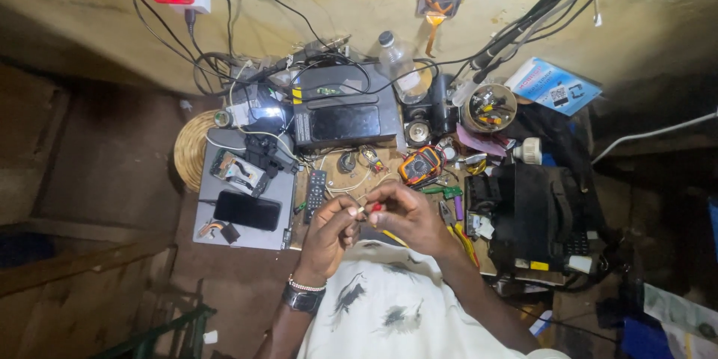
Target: The person works at a cluttered workbench, using pliers to strip the insulation from a red wire. They then use a small tool to manipulate the exposed wire ends. The person moves around the room while continuing to handle the wire and tools.
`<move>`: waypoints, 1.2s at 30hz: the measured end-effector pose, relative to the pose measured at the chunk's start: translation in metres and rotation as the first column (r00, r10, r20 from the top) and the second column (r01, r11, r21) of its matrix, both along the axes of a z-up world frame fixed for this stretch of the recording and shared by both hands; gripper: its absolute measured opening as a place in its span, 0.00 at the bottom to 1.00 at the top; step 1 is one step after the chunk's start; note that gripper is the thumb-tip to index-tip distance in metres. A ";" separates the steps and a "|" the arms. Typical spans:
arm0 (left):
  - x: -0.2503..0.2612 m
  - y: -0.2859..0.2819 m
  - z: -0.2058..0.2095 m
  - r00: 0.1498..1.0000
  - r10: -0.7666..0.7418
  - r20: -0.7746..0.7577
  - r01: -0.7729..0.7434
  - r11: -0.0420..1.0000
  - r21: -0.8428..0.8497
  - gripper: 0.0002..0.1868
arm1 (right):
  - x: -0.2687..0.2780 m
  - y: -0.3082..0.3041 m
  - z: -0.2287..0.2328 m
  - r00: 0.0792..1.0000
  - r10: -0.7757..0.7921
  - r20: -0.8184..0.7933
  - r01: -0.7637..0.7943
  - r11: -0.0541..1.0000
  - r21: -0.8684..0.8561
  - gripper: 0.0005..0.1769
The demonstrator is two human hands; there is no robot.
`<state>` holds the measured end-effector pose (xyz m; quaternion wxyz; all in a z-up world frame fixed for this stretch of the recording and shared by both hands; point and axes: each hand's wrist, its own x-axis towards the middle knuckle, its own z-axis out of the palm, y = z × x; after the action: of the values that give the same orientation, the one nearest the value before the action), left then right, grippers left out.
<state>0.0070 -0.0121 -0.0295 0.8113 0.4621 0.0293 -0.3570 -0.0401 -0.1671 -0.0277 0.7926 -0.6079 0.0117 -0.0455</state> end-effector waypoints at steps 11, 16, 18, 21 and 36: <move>-0.003 0.000 -0.003 0.998 -0.028 0.048 0.023 0.994 0.107 0.09 | 0.008 0.008 0.025 0.986 -0.097 0.137 0.129 0.959 -0.252 0.06; -0.004 -0.003 0.007 0.999 -0.032 0.009 0.031 0.993 0.117 0.12 | 0.008 0.012 0.025 0.970 -0.203 0.131 0.233 0.930 -0.284 0.08; -0.005 -0.002 0.006 0.997 -0.070 -0.009 0.071 0.992 0.108 0.07 | 0.006 0.018 0.027 0.967 -0.195 0.166 0.242 0.908 -0.342 0.06; -0.008 -0.003 0.015 0.995 -0.058 -0.082 0.062 0.997 0.047 0.07 | 0.006 0.029 0.031 0.975 -0.154 0.160 0.197 0.932 -0.305 0.06; -0.023 0.021 -0.004 0.982 -0.019 -0.189 -0.012 0.987 -0.159 0.06 | -0.005 0.050 0.048 0.988 -0.150 0.040 0.151 0.988 -0.020 0.04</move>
<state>-0.0158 0.0085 -0.0338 0.8385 0.3595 0.0769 -0.4021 -0.0453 -0.1167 0.0207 0.7800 -0.6133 0.0417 -0.1172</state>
